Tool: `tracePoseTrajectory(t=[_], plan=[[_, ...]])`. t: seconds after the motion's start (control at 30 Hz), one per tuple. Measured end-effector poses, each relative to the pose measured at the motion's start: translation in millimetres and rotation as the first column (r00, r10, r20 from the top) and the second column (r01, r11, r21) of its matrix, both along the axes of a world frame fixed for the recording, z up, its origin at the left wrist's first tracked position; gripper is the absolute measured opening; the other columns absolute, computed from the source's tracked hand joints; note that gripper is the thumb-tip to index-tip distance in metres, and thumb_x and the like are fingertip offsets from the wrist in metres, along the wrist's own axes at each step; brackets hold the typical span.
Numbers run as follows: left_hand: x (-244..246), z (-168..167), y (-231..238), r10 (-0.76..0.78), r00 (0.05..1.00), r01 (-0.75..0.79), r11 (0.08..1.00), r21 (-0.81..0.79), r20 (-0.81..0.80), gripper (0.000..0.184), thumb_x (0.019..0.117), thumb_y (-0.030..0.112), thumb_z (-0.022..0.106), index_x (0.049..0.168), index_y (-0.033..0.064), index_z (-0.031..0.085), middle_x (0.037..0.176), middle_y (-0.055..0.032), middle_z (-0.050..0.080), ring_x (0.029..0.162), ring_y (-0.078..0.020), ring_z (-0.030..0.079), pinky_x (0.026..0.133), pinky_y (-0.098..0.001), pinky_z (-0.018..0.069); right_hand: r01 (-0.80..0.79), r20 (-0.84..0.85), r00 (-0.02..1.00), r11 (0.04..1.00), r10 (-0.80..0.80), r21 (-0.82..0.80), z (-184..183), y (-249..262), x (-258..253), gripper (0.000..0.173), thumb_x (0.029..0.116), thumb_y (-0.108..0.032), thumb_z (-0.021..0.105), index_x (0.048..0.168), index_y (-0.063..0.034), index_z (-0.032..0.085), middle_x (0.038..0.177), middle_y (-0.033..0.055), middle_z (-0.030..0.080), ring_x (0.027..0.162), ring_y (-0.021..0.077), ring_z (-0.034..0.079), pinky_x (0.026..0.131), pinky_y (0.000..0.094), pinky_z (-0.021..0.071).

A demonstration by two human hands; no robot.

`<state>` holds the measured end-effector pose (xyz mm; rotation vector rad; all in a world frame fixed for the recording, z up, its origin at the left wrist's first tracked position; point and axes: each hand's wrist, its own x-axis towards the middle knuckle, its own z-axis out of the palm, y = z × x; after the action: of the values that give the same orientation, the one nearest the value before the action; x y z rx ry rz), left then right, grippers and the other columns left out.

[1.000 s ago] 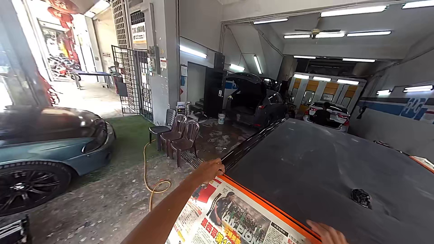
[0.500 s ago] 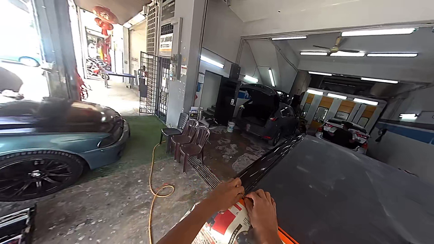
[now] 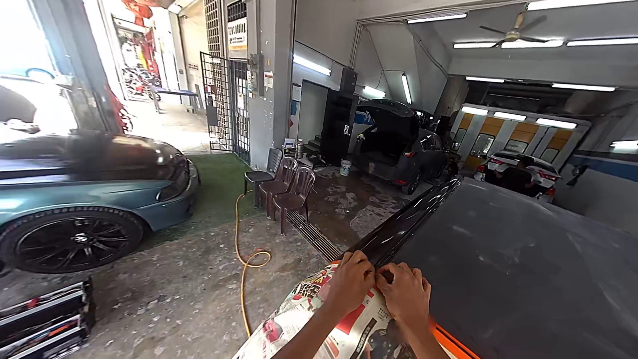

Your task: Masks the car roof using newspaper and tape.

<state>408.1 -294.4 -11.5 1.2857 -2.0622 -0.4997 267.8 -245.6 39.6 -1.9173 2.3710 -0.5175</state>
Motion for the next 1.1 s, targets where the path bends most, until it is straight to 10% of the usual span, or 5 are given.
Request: tracePoseTrajectory(t=[0.37,0.63,1.1], plan=[[-11.2,14.4,14.1,0.158,0.986,-0.152,0.980,0.129,-0.043,0.028,0.0973,0.026,0.053,0.100,0.0116,0.078,0.124,-0.0038,0.064,0.126,-0.0207,0.053,0.108,-0.0442,0.0404,0.024,0.065,0.998,0.999,-0.026,0.023,5.7,-1.4,9.1,0.020,0.0946,-0.043,0.069,0.108,-0.0301,0.078,0.114,-0.0031,0.070,0.123,0.0240,0.055,0.103,0.0500,0.0370],[1.4,52.4,7.8,-0.099,0.920,0.047,0.988,0.144,0.380,0.037,0.1078,0.024,0.040,0.120,0.0023,0.067,0.139,-0.0148,0.053,0.132,-0.0342,0.051,0.099,-0.0532,0.0514,-0.016,-0.030,0.999,0.997,0.018,0.075,9.9,-5.3,6.2,0.025,0.0962,-0.044,0.062,0.113,-0.0310,0.075,0.118,-0.0056,0.070,0.125,0.0201,0.056,0.105,0.0454,0.0377],[10.7,34.3,2.2,-0.086,0.731,0.385,0.871,-0.305,0.676,0.024,0.1056,0.007,0.042,0.110,-0.0020,0.063,0.124,-0.0148,0.060,0.087,-0.0326,0.069,0.067,-0.0452,0.0600,-0.144,-0.132,0.974,0.950,0.186,0.276,33.5,-12.3,-1.6,0.032,0.0984,-0.042,0.059,0.123,-0.0248,0.070,0.128,-0.0011,0.069,0.129,0.0215,0.056,0.106,0.0503,0.0394]])
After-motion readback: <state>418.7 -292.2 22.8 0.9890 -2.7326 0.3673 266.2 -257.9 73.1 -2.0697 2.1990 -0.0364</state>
